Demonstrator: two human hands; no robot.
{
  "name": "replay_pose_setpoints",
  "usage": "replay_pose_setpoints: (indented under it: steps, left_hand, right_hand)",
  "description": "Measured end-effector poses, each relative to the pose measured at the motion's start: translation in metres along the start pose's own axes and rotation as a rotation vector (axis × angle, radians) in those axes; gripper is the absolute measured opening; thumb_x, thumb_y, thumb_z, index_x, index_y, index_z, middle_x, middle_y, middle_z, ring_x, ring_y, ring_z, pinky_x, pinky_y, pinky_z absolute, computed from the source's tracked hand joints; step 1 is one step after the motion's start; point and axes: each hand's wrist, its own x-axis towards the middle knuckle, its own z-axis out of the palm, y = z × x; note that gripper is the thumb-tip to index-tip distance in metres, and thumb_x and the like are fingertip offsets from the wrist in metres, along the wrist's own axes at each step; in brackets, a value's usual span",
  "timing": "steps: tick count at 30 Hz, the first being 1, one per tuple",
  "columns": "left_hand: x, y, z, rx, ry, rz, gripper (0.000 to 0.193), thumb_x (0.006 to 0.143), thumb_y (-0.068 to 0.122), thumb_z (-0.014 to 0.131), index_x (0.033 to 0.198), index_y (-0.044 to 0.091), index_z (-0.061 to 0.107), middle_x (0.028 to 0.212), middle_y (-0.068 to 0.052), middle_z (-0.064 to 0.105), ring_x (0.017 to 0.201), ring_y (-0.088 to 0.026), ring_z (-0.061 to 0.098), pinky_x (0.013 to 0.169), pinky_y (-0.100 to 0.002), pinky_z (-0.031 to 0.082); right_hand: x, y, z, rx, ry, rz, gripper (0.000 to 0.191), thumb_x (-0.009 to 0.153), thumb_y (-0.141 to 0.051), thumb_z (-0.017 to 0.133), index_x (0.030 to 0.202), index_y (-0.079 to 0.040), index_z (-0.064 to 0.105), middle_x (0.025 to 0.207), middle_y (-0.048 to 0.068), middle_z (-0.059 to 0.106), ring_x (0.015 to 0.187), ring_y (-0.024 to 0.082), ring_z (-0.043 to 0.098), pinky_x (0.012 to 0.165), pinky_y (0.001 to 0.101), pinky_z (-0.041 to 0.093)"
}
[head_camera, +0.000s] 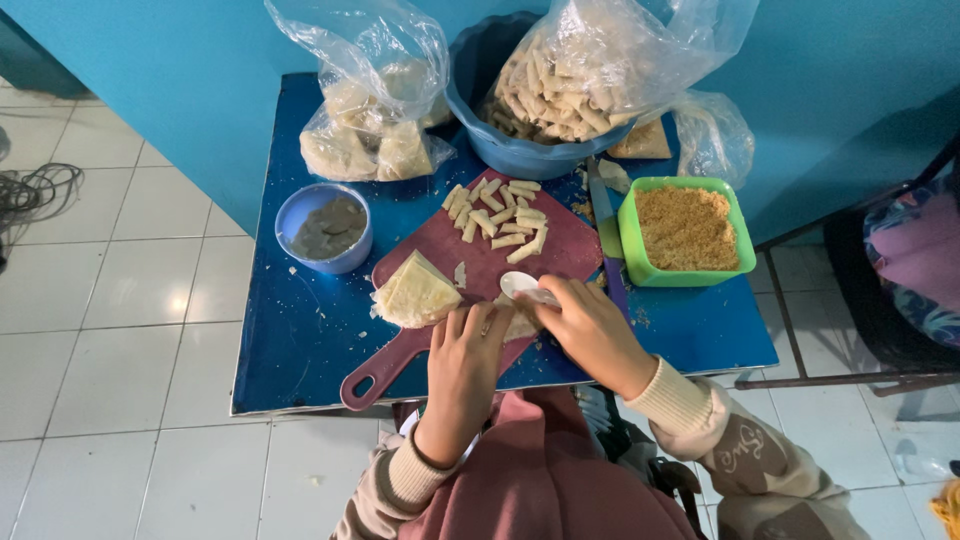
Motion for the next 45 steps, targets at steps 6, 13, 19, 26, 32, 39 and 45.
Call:
replay_pose_setpoints:
  steps: [6,13,19,26,32,39,45]
  left_hand:
    - [-0.002,-0.002,0.002,0.001,-0.004,0.001,0.037,0.084,0.008,0.061,0.12,0.012,0.069,0.116,-0.006,0.064,0.105,-0.028,0.06,0.091,-0.041,0.049]
    - [-0.001,-0.001,-0.001,-0.016,0.002,0.011,0.036,0.083,0.008,0.061,0.117,0.011,0.069,0.115,-0.006,0.064,0.106,-0.028,0.06,0.091,-0.041,0.05]
    - [-0.001,0.001,-0.001,-0.012,-0.001,0.005,0.036,0.083,0.008,0.06,0.117,0.011,0.069,0.116,-0.006,0.064,0.105,-0.028,0.061,0.089,-0.041,0.05]
    - [-0.002,-0.001,0.002,0.004,-0.002,0.007,0.036,0.082,0.009,0.061,0.117,0.011,0.07,0.117,-0.007,0.065,0.104,-0.028,0.061,0.088,-0.041,0.05]
    - [-0.002,-0.002,0.001,-0.022,0.013,0.005,0.038,0.083,0.008,0.061,0.119,0.012,0.069,0.115,-0.005,0.064,0.105,-0.027,0.06,0.091,-0.04,0.05]
    - [-0.001,0.001,-0.002,0.003,-0.002,0.007,0.04,0.081,0.007,0.061,0.12,0.01,0.068,0.114,-0.005,0.064,0.105,-0.027,0.06,0.09,-0.04,0.05]
    - [0.003,0.002,-0.005,-0.012,0.007,0.004,0.038,0.082,0.007,0.061,0.12,0.01,0.067,0.112,-0.005,0.064,0.104,-0.027,0.061,0.092,-0.04,0.05]
  right_hand:
    - [-0.003,0.001,0.008,-0.201,0.029,-0.12,0.037,0.09,-0.015,0.066,0.127,-0.011,0.071,0.112,0.005,0.059,0.081,0.019,0.056,0.071,0.0316,0.045]
    - [0.005,0.013,0.006,-0.341,0.009,-0.145,0.022,0.094,-0.011,0.067,0.113,-0.001,0.07,0.119,0.005,0.061,0.079,0.016,0.056,0.073,0.0308,0.047]
    - [0.003,0.009,-0.014,-0.138,0.003,-0.122,0.029,0.086,-0.008,0.066,0.114,-0.002,0.072,0.113,0.006,0.058,0.08,0.019,0.058,0.074,0.0326,0.048]
    - [0.0,0.011,0.01,-0.104,-0.032,-0.145,0.013,0.089,-0.012,0.068,0.098,-0.004,0.068,0.118,0.006,0.061,0.082,0.019,0.058,0.073,0.034,0.047]
    - [0.003,0.026,0.008,-0.145,0.05,-0.089,0.029,0.086,-0.01,0.066,0.114,-0.006,0.072,0.12,0.004,0.061,0.086,0.021,0.057,0.075,0.0337,0.046]
    - [0.011,0.039,0.0,-0.427,-0.05,0.086,0.032,0.087,-0.01,0.066,0.118,-0.007,0.066,0.125,0.005,0.062,0.093,0.024,0.056,0.078,0.0367,0.047]
    - [0.006,0.032,-0.004,-0.012,0.022,0.083,0.04,0.077,-0.004,0.068,0.117,-0.004,0.065,0.123,0.008,0.061,0.106,0.031,0.058,0.089,0.0441,0.049]
